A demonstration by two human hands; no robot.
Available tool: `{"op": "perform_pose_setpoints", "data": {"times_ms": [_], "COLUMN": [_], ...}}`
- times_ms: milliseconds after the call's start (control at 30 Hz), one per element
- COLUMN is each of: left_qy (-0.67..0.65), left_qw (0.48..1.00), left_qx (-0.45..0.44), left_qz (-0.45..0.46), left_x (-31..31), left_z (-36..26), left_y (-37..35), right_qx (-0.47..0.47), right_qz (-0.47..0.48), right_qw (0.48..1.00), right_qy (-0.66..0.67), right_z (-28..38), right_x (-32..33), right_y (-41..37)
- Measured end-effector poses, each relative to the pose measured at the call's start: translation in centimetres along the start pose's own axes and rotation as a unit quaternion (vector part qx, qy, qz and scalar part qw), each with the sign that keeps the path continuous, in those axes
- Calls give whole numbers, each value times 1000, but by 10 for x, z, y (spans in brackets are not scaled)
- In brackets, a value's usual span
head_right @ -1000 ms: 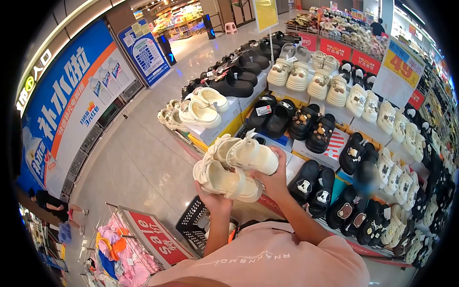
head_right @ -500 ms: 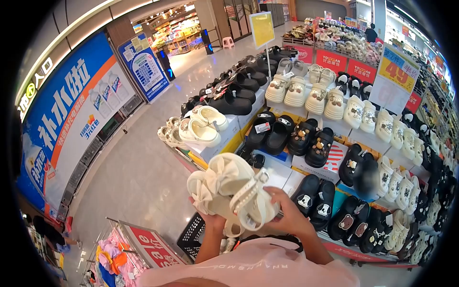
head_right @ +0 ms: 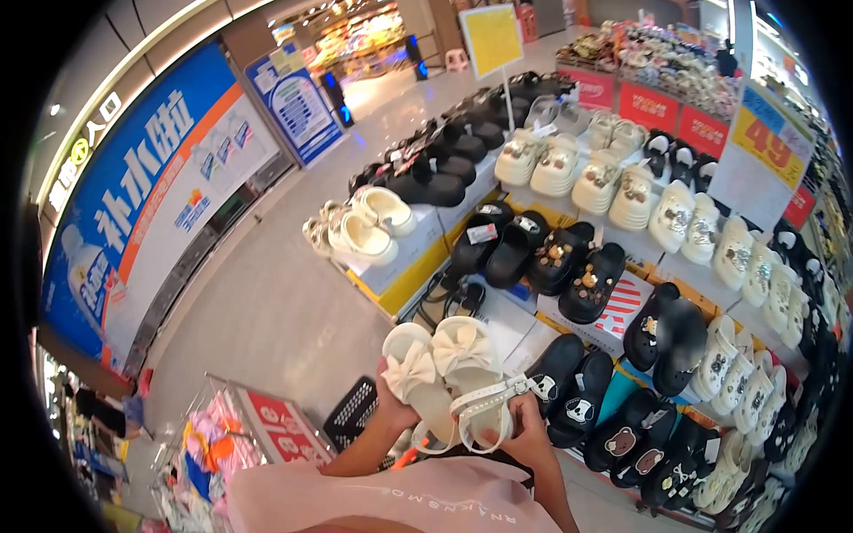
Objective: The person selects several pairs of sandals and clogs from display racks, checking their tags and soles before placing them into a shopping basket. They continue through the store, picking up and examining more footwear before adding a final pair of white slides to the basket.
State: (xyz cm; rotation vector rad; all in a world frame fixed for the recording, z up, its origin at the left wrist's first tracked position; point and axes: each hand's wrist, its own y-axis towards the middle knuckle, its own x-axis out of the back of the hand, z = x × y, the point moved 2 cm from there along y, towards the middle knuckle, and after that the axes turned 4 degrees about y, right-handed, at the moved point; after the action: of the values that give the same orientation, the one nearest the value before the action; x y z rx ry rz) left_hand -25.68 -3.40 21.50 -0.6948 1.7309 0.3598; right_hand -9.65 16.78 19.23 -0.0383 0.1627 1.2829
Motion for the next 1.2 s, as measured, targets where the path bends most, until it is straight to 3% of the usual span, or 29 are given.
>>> {"op": "perform_pose_setpoints", "data": {"times_ms": [133, 233, 400, 467, 533, 633, 667, 733, 800, 867, 900, 933, 1000, 1100, 1200], "left_qy": [30, 46, 74, 58, 42, 45, 41, 29, 13, 44, 19, -12, 9, 5, -82], "left_qw": [991, 981, 941, 926, 907, 884, 891, 906, 916, 906, 924, 940, 932, 908, 923], "left_qx": [-49, -90, -230, -271, -317, -363, -356, -341, -312, -283, -256, -228, -213, -168, -182], "left_qz": [-118, -165, -237, -256, -275, -292, -277, -249, -252, -313, -282, -252, -293, -385, -328], "left_x": [0, 1, 5, 14, 35, 76, 74, 67, 98, 160, 168, 178, 206, 272, 352], "left_z": [27, 42, 48, 48, 45, 34, 30, 21, 6, -5, -15, -20, -33, -34, -32], "left_y": [-3, -16, -57, -82, -109, -145, -149, -158, -170, -186, -191, -199, -213, -244, -273], "right_qx": [-8, -74, -106, -48, 37, -152, -210, -234, -266, -256, -290, -315, -348, -288, -258], "right_qz": [39, 78, 171, 193, 229, 230, 227, 211, 189, 146, 139, 141, 124, 147, 171], "right_qw": [999, 992, 975, 978, 971, 953, 935, 936, 937, 953, 943, 934, 928, 946, 947], "right_qy": [37, 67, 92, 61, -51, 128, 173, 156, 128, 73, 87, 93, 48, -18, -90], "right_z": [-13, -17, -51, -43, -15, -53, -59, -94, -129, -166, -188, -193, -192, -219, -285], "right_x": [24, 32, 6, -15, -33, -68, -81, -106, -133, -165, -177, -192, -228, -276, -315], "right_y": [-2, -4, 15, 22, 32, 27, 25, 22, 17, 16, 17, 16, 18, 14, 13]}}
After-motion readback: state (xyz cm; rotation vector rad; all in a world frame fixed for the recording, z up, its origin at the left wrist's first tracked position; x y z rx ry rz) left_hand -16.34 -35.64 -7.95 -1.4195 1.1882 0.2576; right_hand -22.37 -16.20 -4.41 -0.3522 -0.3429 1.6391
